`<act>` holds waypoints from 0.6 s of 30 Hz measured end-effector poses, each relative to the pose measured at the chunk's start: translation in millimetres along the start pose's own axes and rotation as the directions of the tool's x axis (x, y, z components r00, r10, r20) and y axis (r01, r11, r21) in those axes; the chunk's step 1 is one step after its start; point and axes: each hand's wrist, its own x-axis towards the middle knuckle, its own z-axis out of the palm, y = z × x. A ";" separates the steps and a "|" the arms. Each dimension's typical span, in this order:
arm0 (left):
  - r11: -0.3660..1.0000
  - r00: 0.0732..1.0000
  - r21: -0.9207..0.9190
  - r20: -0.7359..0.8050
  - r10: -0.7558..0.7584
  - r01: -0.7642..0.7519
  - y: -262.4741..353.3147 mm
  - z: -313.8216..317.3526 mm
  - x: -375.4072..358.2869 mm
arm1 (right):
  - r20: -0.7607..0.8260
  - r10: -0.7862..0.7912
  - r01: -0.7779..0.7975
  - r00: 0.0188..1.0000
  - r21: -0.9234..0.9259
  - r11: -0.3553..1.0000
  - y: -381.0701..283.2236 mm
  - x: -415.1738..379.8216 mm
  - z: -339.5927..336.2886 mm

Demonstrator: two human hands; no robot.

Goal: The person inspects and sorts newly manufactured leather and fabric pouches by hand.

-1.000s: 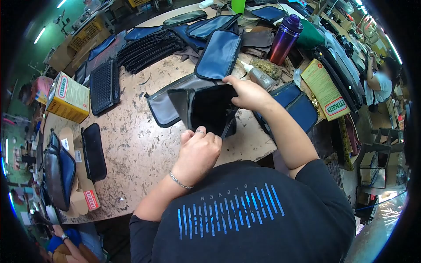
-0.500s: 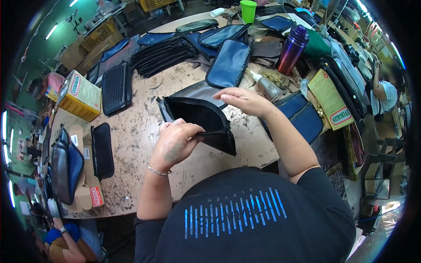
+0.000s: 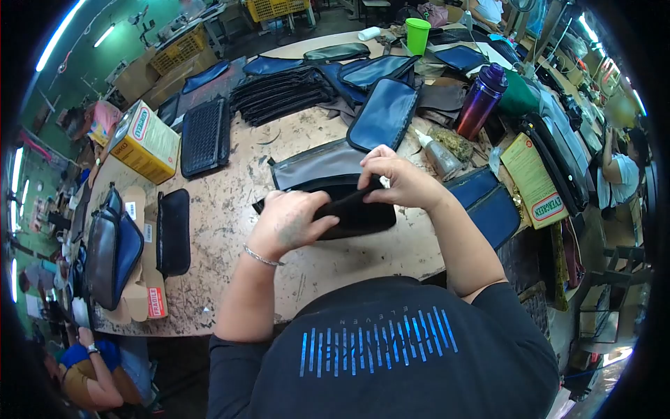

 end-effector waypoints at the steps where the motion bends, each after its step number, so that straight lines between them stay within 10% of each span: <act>1: 0.992 0.989 0.091 0.115 -0.093 0.083 -7.9 1.4 -2.1 | -0.002 0.002 -0.002 1.000 -0.004 1.000 8.9 -4.6 -1.3; 5: 0.961 0.986 0.261 0.111 -0.127 0.094 -19.3 8.8 -14.0 | -0.036 0.061 -0.067 0.997 -0.192 0.979 23.4 -12.3 -4.2; 7: 0.958 0.991 0.277 0.081 -0.106 0.080 -10.2 10.1 -18.8 | -0.092 -0.145 0.051 0.985 -0.650 0.758 -8.9 -6.9 8.5; 10: 0.952 0.994 0.304 -0.112 -0.015 0.048 21.3 9.4 -25.3 | 0.077 -0.186 0.195 0.980 -0.584 0.788 -36.2 -3.1 42.8; 13: 0.980 0.993 0.195 0.107 -0.055 0.033 31.8 -19.2 -40.4 | 0.279 -0.115 0.225 0.953 -0.403 0.887 -36.2 -4.3 35.6; 18: 0.787 0.859 -0.442 0.068 0.508 -0.430 -6.3 -42.9 -46.6 | 0.202 -0.358 0.391 0.911 -0.153 0.908 -46.8 0.5 17.6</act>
